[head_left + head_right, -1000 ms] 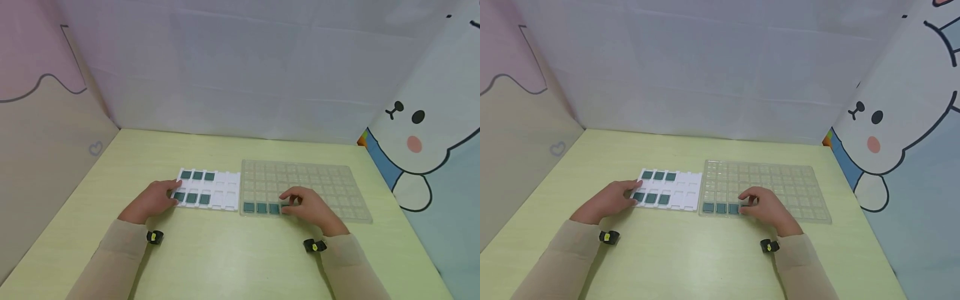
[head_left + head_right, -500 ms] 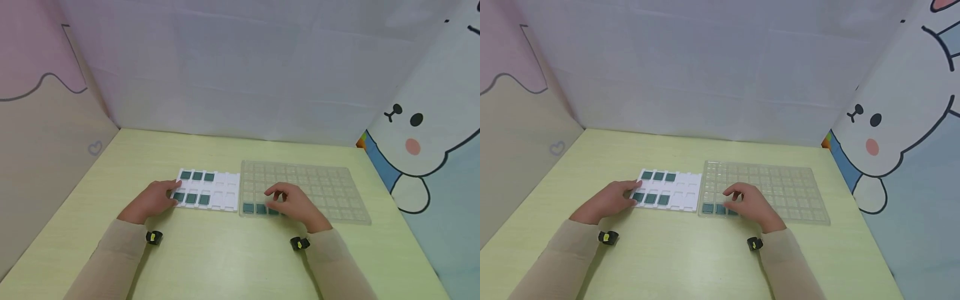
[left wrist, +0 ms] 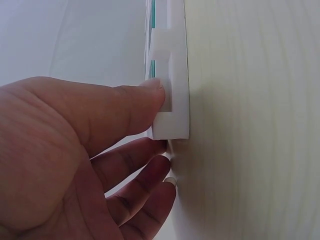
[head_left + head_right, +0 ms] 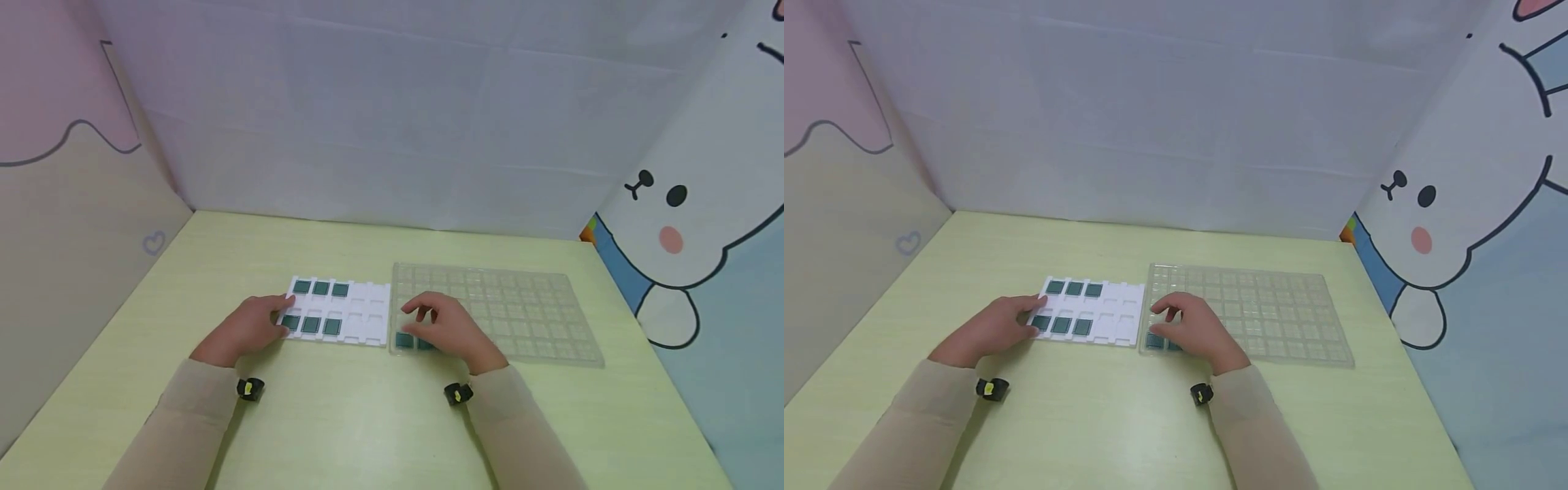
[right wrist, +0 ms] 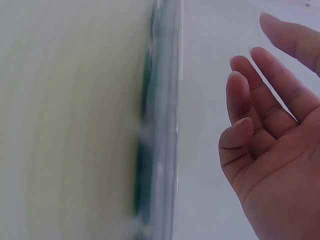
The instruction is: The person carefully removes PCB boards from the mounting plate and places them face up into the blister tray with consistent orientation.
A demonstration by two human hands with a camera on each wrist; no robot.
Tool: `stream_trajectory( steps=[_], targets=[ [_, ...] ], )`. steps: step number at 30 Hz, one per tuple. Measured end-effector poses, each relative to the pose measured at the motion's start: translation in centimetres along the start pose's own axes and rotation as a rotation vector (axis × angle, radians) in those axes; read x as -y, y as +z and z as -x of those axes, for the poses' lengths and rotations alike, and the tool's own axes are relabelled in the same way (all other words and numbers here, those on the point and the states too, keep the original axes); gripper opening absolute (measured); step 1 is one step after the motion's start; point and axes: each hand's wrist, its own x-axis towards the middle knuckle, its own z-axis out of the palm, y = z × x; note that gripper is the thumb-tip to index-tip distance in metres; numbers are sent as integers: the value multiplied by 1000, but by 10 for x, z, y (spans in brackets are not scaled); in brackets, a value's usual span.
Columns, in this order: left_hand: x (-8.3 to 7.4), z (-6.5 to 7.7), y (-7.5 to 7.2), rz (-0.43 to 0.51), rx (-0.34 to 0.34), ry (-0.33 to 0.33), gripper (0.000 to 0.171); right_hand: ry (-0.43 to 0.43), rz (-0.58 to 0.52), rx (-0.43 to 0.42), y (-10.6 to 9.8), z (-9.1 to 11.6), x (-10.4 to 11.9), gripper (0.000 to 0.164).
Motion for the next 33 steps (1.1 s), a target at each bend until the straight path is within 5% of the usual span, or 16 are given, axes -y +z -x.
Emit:
stream_trajectory(
  steps=[16, 33],
  targets=[
    [6, -2, 6, 25, -12, 24, 65, -24, 24, 54, 39, -24, 26, 26],
    [8, -3, 9, 21, -13, 35, 65, -67, 91, 93, 58, -32, 35, 24]
  ],
)
